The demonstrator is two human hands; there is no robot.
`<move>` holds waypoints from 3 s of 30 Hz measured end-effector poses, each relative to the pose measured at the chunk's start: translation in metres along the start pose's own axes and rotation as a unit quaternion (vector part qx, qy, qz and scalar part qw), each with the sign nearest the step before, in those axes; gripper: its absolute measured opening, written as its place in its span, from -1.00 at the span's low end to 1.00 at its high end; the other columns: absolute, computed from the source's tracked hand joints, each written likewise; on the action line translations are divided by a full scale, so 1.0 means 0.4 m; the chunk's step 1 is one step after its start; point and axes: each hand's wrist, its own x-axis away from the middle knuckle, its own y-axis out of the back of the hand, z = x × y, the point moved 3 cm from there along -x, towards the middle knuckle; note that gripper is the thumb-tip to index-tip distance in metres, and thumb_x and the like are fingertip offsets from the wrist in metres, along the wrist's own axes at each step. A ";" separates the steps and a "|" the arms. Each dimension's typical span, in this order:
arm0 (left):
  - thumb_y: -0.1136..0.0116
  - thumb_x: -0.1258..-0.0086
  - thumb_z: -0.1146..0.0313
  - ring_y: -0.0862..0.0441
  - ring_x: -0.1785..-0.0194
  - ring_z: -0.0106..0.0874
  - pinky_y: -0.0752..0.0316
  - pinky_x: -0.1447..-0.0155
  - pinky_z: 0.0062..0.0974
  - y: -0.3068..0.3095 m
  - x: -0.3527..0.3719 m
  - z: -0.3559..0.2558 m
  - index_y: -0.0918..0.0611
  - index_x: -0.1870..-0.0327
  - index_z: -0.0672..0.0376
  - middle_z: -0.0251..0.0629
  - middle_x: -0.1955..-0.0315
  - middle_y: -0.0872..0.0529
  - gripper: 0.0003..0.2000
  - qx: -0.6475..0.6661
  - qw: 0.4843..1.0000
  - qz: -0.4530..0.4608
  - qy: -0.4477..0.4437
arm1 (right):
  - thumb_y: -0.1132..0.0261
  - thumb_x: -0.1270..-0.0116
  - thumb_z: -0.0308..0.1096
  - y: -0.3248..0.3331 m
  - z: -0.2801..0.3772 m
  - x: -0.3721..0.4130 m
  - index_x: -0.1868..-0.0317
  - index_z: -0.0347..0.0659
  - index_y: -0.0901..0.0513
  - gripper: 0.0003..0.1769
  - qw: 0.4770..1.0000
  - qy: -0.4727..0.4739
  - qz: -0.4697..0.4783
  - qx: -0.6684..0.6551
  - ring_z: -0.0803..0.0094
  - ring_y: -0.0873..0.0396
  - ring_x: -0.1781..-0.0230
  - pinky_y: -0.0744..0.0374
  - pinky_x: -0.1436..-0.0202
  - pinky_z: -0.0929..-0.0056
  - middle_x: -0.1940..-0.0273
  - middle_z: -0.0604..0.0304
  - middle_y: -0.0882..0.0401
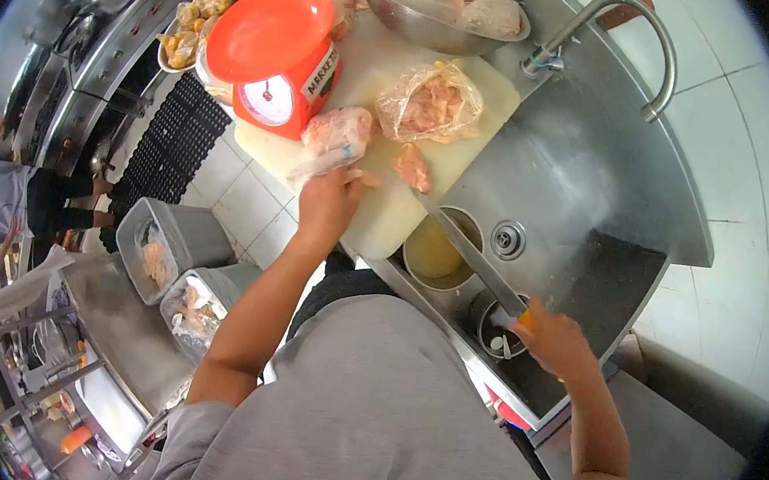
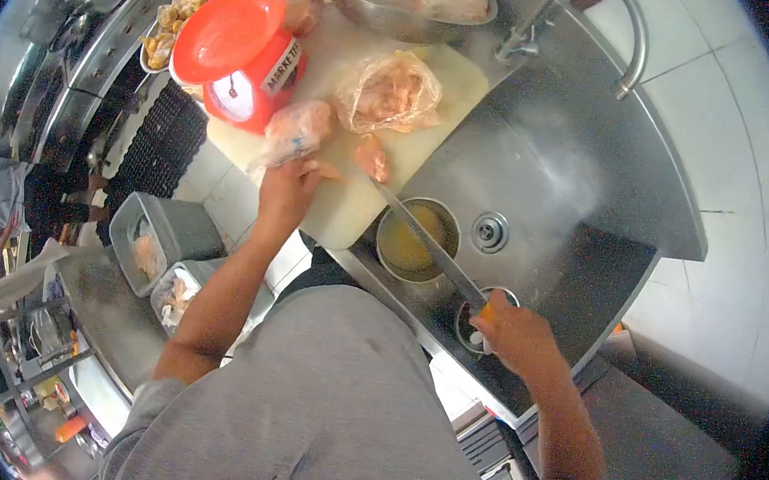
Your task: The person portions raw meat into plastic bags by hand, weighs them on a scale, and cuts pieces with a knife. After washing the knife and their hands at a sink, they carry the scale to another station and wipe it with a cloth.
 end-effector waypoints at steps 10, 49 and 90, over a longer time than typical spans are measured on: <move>0.04 -0.31 0.43 -0.55 0.37 -0.47 -0.48 0.23 -0.51 0.044 0.014 -0.061 -0.53 0.31 0.35 -0.18 0.44 -0.59 -0.85 0.393 0.903 0.068 0.158 | -0.20 -0.23 -0.15 0.125 -0.173 -0.083 -0.14 -0.04 -0.45 -0.54 0.915 0.100 -0.390 -0.010 0.07 -0.58 0.19 -0.52 0.17 0.18 0.21 -0.05 -0.58; -0.16 -0.30 0.30 -0.57 0.21 -0.57 -0.40 0.14 -0.63 0.519 -0.040 -0.032 -0.59 0.07 0.24 -0.35 0.24 -0.66 -0.74 0.270 0.950 -0.110 0.114 | -0.23 -0.11 -0.38 0.111 0.277 -0.479 0.13 -0.17 -0.50 -0.72 0.918 0.237 -0.296 -0.118 0.26 -0.58 0.32 -0.57 0.29 0.32 0.26 0.10 -0.53; -0.20 -0.09 0.50 -0.47 0.07 -0.10 -0.37 -0.01 -0.23 0.120 -0.008 -0.067 -0.51 0.16 0.22 -0.09 0.17 -0.51 -0.74 0.091 0.993 -0.051 -0.060 | -0.19 -0.28 -0.22 0.055 0.446 -0.392 0.22 -0.27 -0.62 -0.73 0.797 0.310 -0.174 -0.489 0.51 -0.47 0.50 -0.46 0.38 0.49 0.47 0.16 -0.57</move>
